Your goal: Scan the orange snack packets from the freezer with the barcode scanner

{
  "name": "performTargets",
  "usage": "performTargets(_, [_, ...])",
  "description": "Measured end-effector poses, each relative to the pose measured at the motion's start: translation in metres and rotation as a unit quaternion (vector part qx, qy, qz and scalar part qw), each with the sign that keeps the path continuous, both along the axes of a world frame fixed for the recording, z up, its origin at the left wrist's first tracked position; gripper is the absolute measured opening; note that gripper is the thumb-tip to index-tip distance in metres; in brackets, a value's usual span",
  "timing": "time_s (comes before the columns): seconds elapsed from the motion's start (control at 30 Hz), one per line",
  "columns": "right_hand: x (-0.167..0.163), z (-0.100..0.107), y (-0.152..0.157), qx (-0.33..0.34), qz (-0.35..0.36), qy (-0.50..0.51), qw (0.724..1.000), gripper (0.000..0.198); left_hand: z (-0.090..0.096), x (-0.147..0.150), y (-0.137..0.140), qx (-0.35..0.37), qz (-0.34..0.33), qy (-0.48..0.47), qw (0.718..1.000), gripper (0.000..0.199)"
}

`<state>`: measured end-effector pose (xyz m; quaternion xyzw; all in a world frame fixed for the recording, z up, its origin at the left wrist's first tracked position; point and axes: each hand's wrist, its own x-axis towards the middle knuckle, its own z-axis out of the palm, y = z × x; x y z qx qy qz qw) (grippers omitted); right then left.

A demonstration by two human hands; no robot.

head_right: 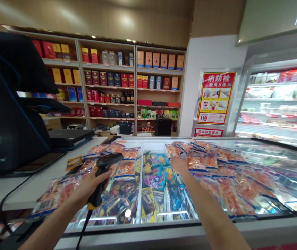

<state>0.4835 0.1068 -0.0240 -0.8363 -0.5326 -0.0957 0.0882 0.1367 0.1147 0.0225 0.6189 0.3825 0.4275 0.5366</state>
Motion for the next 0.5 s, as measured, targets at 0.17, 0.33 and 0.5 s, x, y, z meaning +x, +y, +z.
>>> performTargets(0.17, [-0.045, -0.009, -0.002, 0.042, 0.201, -0.021, 0.979, 0.034, 0.003, -0.002, -0.001, -0.025, 0.028, 0.012, 0.999, 0.026])
performTargets(0.33, [-0.072, -0.003, -0.004, 0.049, 0.358, 0.041, 0.932, 0.033, 0.0, -0.008, 0.006, -0.032, 0.014, 0.016, 0.999, 0.026])
performTargets(0.5, [-0.07, 0.004, -0.005, 0.146, 0.152, 0.025, 0.977, 0.03, -0.007, -0.015, 0.014, -0.018, 0.017, 0.011, 1.0, 0.028])
